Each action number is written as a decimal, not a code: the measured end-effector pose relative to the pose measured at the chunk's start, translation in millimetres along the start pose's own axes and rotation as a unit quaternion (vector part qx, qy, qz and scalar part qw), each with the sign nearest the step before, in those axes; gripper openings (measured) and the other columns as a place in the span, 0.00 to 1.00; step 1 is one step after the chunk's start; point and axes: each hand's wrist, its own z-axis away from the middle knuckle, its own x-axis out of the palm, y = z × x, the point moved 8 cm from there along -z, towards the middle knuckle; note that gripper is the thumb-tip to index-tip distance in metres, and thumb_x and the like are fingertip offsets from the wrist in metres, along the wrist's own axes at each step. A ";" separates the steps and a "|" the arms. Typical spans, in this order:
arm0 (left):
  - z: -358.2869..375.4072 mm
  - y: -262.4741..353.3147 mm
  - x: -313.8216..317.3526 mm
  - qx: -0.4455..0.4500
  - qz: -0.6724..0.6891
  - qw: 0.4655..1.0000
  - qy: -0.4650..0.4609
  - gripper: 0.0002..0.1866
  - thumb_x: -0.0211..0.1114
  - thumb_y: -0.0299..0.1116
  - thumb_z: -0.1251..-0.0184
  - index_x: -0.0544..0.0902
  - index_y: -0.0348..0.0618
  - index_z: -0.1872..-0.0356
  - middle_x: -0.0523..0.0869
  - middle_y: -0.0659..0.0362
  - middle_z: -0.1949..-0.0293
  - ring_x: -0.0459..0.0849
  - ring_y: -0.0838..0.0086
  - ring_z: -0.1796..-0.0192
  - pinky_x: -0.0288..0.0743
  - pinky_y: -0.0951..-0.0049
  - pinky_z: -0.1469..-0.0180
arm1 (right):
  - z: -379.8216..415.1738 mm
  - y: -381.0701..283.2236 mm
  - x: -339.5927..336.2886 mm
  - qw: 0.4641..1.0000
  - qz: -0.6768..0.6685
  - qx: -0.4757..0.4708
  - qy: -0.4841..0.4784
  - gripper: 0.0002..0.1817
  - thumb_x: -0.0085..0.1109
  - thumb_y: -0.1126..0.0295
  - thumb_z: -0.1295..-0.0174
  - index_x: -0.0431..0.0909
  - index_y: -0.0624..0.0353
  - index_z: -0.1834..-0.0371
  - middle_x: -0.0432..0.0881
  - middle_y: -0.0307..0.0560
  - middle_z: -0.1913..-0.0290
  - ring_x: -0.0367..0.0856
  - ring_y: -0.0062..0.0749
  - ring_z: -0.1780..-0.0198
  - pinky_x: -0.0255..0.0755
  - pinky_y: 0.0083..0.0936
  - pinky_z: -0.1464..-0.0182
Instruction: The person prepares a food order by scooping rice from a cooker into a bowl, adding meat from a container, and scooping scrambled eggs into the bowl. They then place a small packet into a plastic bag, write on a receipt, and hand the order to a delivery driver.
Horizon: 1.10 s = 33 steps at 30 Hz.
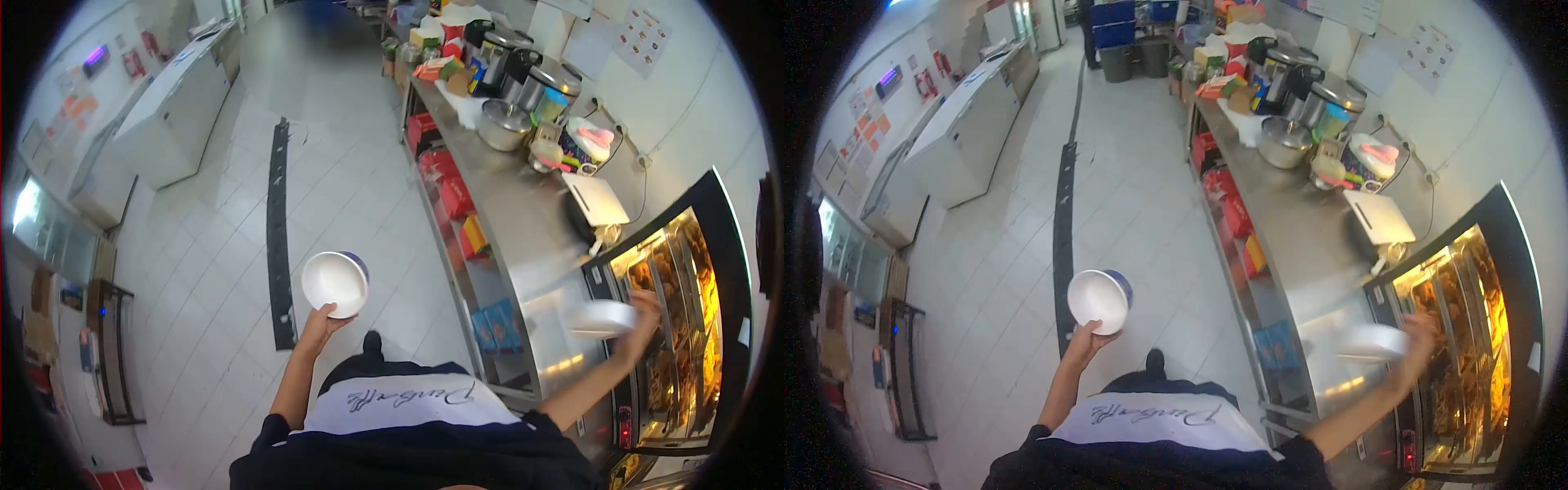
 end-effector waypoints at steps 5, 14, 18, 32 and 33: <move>-158.0 20.3 74.0 -0.104 -0.164 0.972 -0.129 0.26 0.48 0.31 0.39 0.59 0.15 0.47 0.73 0.38 0.51 0.79 0.53 0.52 0.79 0.61 0.51 | 63.0 116.1 198.8 0.864 0.139 0.184 -0.448 0.17 0.64 0.65 0.51 0.78 0.64 0.60 0.81 0.53 0.62 0.79 0.43 0.62 0.71 0.30 0.56; -422.9 51.8 218.3 -0.183 -0.149 0.946 -0.225 0.26 0.46 0.27 0.43 0.57 0.25 0.42 0.75 0.39 0.54 0.81 0.52 0.55 0.82 0.60 0.55 | -30.3 236.4 360.7 0.933 0.285 0.140 -0.171 0.08 0.58 0.72 0.51 0.73 0.59 0.68 0.74 0.54 0.70 0.73 0.52 0.67 0.68 0.41 0.64; -514.6 92.8 250.3 -0.149 -0.116 0.964 -0.186 0.26 0.46 0.25 0.44 0.58 0.23 0.43 0.75 0.41 0.53 0.81 0.54 0.54 0.83 0.62 0.56 | -104.5 272.9 439.7 0.881 0.433 0.058 -0.183 0.12 0.59 0.69 0.50 0.76 0.54 0.61 0.75 0.50 0.70 0.74 0.46 0.61 0.67 0.41 0.58; -724.1 32.5 397.2 -0.255 -0.433 0.721 -0.478 0.25 0.48 0.32 0.37 0.60 0.34 0.40 0.75 0.46 0.51 0.83 0.60 0.58 0.84 0.64 0.63 | -420.5 -7.1 547.9 0.933 0.044 -0.356 0.037 0.02 0.58 0.70 0.51 0.78 0.53 0.75 0.71 0.38 0.79 0.63 0.23 0.86 0.55 0.17 0.85; -731.6 21.3 407.6 -0.280 -0.492 0.667 -0.485 0.24 0.48 0.32 0.38 0.60 0.35 0.40 0.74 0.46 0.51 0.83 0.59 0.59 0.84 0.64 0.63 | -424.9 -7.4 546.5 0.943 0.049 -0.325 0.049 0.01 0.58 0.70 0.52 0.78 0.53 0.76 0.71 0.38 0.80 0.63 0.23 0.86 0.54 0.17 0.85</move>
